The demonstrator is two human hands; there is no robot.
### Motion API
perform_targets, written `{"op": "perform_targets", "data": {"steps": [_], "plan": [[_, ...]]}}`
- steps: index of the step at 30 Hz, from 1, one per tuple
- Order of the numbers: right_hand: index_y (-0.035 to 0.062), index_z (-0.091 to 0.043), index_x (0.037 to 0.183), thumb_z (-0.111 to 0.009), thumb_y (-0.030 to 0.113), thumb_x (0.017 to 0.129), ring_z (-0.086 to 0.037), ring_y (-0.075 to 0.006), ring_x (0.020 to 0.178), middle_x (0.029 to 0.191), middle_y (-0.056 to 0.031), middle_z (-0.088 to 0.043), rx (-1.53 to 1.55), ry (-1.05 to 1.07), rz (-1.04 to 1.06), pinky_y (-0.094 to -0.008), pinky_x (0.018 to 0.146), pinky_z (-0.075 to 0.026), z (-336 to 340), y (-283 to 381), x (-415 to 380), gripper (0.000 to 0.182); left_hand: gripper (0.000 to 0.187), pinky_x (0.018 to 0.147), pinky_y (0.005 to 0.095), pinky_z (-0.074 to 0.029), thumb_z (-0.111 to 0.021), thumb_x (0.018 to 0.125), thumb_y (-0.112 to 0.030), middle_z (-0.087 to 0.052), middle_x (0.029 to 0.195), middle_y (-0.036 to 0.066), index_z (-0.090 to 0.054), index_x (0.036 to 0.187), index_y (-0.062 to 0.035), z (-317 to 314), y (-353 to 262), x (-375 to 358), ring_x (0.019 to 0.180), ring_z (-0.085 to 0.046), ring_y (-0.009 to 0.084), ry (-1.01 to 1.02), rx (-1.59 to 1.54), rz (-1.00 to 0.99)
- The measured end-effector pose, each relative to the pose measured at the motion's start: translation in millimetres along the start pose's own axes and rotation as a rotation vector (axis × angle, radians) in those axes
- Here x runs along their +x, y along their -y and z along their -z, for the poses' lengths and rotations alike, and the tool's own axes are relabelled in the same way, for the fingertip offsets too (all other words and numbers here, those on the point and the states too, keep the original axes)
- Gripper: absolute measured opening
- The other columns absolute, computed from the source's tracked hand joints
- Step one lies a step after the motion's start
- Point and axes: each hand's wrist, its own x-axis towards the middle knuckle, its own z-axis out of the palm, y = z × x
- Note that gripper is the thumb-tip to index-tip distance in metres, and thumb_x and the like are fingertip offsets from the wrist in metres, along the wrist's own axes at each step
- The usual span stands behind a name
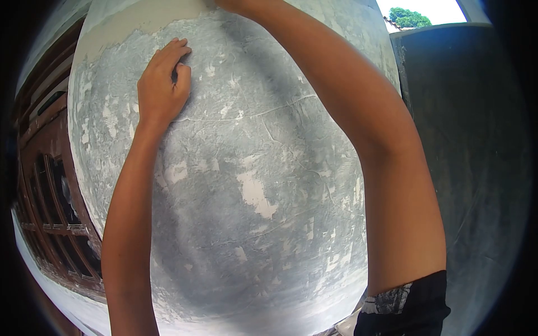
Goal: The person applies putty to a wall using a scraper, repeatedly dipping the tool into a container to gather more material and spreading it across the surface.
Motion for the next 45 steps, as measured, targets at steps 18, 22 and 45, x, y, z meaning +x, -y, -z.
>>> {"op": "perform_targets", "data": {"steps": [18, 22, 45], "plan": [[-0.0081, -0.069, 0.094, -0.057, 0.018, 0.100, -0.067, -0.0469, 0.096, 0.098, -0.0311, -0.070, -0.241, 0.134, -0.094, -0.0525, 0.082, -0.052, 10, -46, -18, 0.029, 0.034, 0.116, 0.0435, -0.043, -0.050, 0.088, -0.010, -0.070, 0.131, 0.010, -0.073, 0.112, -0.0031, 0, 0, 0, 0.132, -0.060, 0.0288, -0.008, 0.015, -0.020], [-0.0042, -0.068, 0.096, -0.061, -0.001, 0.081, -0.068, -0.0418, 0.089, 0.091, -0.0224, -0.069, -0.208, 0.216, 0.246, -0.0493, 0.082, -0.055, 20, 8, -79, 0.016, 0.034, 0.116, 0.0431, -0.043, -0.050, 0.088, -0.010, -0.070, 0.132, 0.010, -0.073, 0.112, -0.0029, 0, 0, 1, 0.132, -0.060, 0.0287, -0.010, -0.013, -0.011], [-0.0004, -0.072, 0.101, -0.054, 0.022, 0.102, -0.069, -0.0448, 0.099, 0.106, -0.0266, -0.071, -0.220, 0.112, -0.030, -0.0521, 0.085, -0.055, -5, -20, -6, 0.029, 0.033, 0.109, 0.0408, -0.049, -0.051, 0.089, -0.011, -0.070, 0.132, 0.009, -0.074, 0.112, -0.0046, -1, 2, -1, 0.131, -0.061, 0.0282, -0.013, 0.030, -0.021]]}}
